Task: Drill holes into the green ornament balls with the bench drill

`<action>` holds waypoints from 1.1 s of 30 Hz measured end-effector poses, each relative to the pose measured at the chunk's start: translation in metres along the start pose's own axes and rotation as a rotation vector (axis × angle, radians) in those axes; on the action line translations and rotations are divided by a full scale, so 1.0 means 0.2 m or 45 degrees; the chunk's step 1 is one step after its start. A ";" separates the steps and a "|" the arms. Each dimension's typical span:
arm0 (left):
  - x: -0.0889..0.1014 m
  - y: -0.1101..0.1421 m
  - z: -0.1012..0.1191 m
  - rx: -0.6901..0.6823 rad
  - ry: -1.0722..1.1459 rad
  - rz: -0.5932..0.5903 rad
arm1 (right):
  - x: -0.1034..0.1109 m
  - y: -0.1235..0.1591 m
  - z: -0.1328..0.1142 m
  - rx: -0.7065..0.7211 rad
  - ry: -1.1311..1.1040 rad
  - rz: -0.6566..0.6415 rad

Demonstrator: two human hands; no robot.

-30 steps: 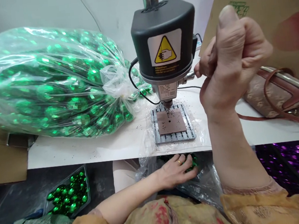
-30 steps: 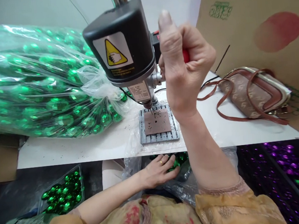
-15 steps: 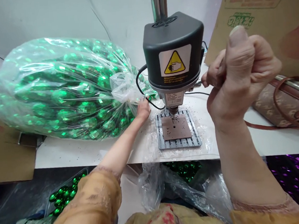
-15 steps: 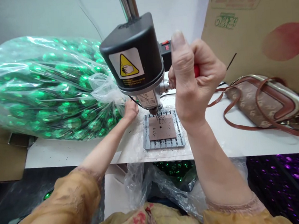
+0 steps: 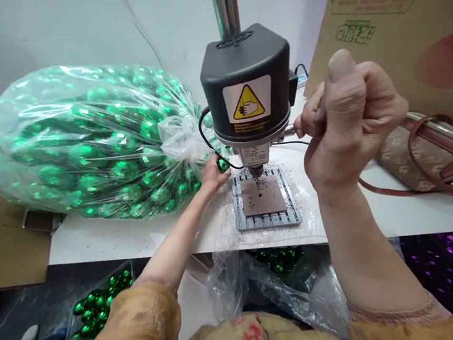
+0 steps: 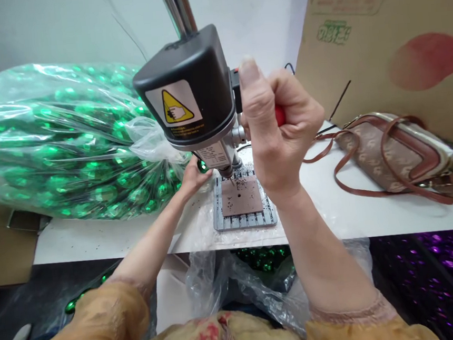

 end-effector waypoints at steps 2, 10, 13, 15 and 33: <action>0.05 0.18 0.01 -0.044 0.034 -0.062 | 0.00 0.00 0.00 0.017 0.047 -0.020; 0.03 0.52 0.21 -0.056 0.443 -0.430 | 0.02 0.00 0.03 -0.002 -0.071 -0.024; -0.02 0.49 0.25 -0.047 0.484 -0.385 | 0.02 0.00 0.04 -0.029 -0.115 -0.048; -0.04 0.47 0.26 -0.018 0.474 -0.315 | 0.02 0.00 0.03 -0.038 -0.139 -0.060; -0.13 0.42 0.30 -0.010 0.321 -0.249 | 0.03 0.01 0.03 -0.072 -0.040 -0.085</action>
Point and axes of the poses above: each hand's wrist, its own y-axis away from the middle knuckle, its own x-axis out of the back of the hand, z = x × y, the point moved 1 cm from there along -y, towards the middle knuckle, and after that the axes turned 2 degrees about y, right-handed, at the moved point
